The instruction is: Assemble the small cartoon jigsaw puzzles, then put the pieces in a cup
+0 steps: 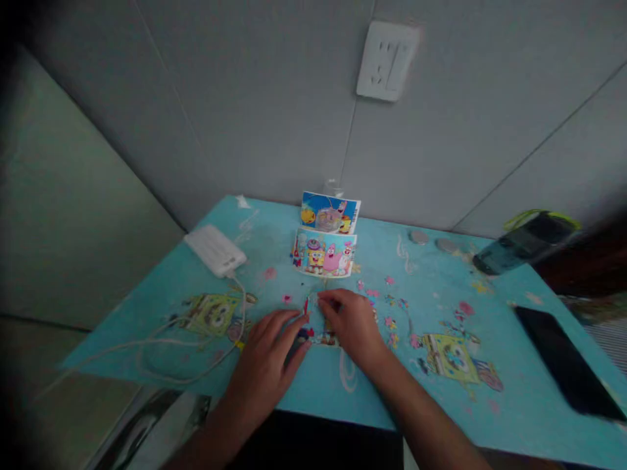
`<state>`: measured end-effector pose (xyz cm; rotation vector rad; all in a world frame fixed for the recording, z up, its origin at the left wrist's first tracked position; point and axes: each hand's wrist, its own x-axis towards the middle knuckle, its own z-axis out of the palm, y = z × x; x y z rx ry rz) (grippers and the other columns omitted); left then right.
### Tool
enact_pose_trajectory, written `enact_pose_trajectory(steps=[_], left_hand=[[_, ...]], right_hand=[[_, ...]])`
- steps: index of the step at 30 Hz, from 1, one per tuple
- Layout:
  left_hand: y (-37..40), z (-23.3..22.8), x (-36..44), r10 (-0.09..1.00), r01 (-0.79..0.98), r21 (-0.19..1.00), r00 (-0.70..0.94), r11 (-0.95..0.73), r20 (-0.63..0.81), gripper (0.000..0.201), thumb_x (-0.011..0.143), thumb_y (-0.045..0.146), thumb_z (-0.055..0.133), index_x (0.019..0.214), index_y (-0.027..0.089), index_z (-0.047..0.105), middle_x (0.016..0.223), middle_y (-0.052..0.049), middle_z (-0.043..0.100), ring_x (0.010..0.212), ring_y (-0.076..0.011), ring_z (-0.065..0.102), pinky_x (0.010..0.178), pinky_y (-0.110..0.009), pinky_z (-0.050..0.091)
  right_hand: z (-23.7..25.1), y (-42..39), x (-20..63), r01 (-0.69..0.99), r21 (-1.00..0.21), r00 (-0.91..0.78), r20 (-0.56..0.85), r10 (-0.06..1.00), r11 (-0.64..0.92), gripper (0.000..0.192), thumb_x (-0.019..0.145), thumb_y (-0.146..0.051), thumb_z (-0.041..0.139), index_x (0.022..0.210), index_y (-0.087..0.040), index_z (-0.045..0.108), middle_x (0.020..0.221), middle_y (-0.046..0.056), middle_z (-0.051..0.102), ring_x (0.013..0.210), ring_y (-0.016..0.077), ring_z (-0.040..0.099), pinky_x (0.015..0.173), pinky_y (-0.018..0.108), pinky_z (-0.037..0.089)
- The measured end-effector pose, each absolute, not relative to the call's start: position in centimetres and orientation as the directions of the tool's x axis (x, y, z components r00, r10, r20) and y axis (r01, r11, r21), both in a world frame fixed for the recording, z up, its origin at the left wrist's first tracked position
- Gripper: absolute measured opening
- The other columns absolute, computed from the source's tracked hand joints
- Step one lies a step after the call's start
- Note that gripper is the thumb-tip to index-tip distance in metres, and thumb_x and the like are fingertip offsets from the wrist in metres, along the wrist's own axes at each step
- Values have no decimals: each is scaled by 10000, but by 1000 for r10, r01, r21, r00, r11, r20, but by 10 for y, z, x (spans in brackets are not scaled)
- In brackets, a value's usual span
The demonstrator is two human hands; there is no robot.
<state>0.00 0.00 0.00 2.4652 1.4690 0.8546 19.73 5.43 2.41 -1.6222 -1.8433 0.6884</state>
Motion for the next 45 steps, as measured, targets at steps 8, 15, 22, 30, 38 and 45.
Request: enact_pose_trajectory(steps=[8,15,22,30,38,45], left_hand=[[5,-1,8,820,760,342,423,-553,385,272,953,189,579,1216,156,640,1318,-107,638,1224,-305,565,1027,-520,463],[6,0,8,822,748,366,418,-553,387,255,952,181,577,1195,155,649,1298,-97,660,1207,-295,582,1010,-517,471],[6,-3,8,821,752,362,411,-551,396,251,962,202,567,1196,166,651,1293,-100,661,1204,-301,584,1008,-520,467],[6,0,8,821,757,351,418,-552,389,262,943,184,590,1197,156,650,1291,-102,661,1197,-303,585,1007,-524,475],[6,-1,8,831,761,357,420,-542,365,254,950,194,584,1192,162,651,1296,-101,657,1208,-310,579,1002,-528,482],[5,-2,6,821,761,339,431,-553,373,291,962,201,563,1245,180,630,1330,-107,635,1219,-303,574,1020,-526,475]], right_hand=[[23,62,191,764,-619,-145,113,983,184,171,898,-212,637,979,-221,788,927,44,786,810,216,724,760,336,533],[21,62,192,767,-595,-190,149,970,241,165,898,-188,633,955,-222,784,863,32,768,751,182,690,719,302,510],[22,60,187,863,-416,-226,189,956,286,121,887,-180,653,874,-228,763,832,29,722,804,195,651,782,329,467],[22,52,188,884,-325,-270,232,934,336,93,933,-228,649,955,-237,738,955,39,686,912,205,616,843,348,411],[20,51,184,906,-160,-353,224,908,392,137,974,-231,597,992,-233,732,931,49,670,903,218,577,833,367,367],[35,30,191,896,-209,-304,355,884,392,246,1001,-219,529,1178,-203,698,1052,92,682,954,239,581,861,400,399]])
